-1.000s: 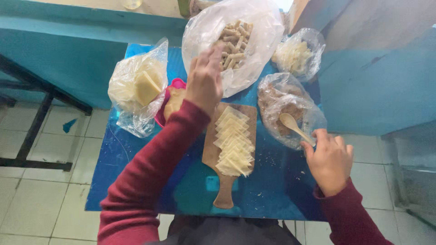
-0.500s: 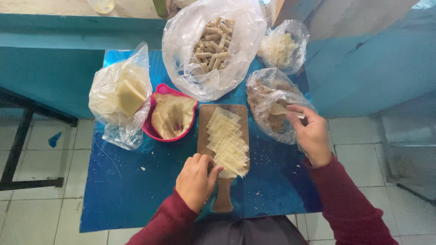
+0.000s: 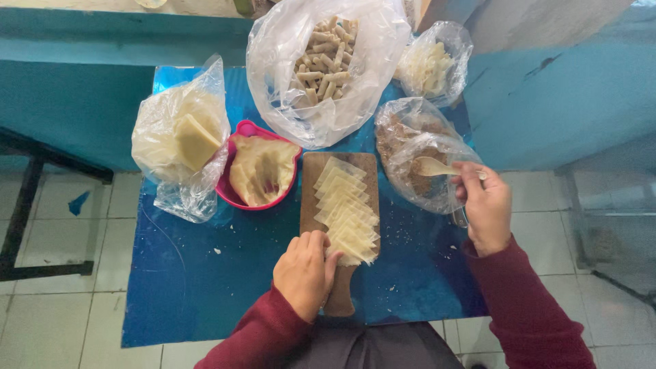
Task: The person folds thin square pastry wrappers by hand on a small wooden board, pressing and arranging folded pieces into an overlapping fan-shaped stack. They occasionally spoon brown filling from a plastic bag onto a wrapper and pinch dough pieces from a bag while continuing to fold and stack the wrappers.
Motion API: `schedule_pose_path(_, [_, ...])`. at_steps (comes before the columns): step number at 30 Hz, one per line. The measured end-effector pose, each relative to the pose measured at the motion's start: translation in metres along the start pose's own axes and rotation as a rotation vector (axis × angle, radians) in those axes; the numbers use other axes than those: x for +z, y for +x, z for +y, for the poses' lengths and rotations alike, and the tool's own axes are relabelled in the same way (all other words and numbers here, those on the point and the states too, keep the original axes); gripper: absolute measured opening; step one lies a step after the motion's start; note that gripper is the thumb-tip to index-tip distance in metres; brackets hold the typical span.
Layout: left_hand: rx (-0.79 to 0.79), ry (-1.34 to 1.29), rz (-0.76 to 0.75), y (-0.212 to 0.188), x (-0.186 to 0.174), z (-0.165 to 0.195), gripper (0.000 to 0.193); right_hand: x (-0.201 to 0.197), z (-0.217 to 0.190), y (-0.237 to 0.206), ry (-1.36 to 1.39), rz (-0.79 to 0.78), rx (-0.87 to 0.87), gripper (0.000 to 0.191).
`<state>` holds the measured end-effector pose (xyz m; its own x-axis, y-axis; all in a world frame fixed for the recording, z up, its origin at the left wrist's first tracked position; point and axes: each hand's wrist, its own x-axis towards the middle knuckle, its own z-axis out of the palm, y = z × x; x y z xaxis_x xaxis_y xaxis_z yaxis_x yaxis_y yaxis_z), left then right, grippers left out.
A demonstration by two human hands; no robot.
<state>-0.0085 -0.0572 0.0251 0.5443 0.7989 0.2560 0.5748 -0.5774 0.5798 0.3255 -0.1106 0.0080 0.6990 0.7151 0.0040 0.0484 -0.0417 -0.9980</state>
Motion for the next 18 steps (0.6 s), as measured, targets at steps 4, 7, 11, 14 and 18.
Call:
schedule_pose_path(4, [-0.009,0.006,-0.035,-0.002,-0.003,0.001,0.024,-0.012,-0.013,-0.009,0.195,-0.008,0.165,0.021])
schedule_pose_path(7, [0.005,-0.006,0.0,-0.002,-0.002,0.004,0.021,-0.016,-0.027,-0.025,0.274,-0.036,0.231,0.02])
schedule_pose_path(11, [-0.069,-0.082,0.037,-0.007,-0.002,0.009,0.02,-0.001,-0.029,-0.061,0.287,-0.109,0.341,0.021])
schedule_pose_path(14, [-0.144,-0.216,0.014,-0.006,-0.002,0.008,0.018,0.018,-0.026,-0.086,0.243,-0.21,0.382,0.024])
schedule_pose_path(18, [-0.137,-0.292,0.016,-0.006,-0.001,0.004,0.02,0.04,-0.031,-0.111,0.003,-0.302,0.268,0.027])
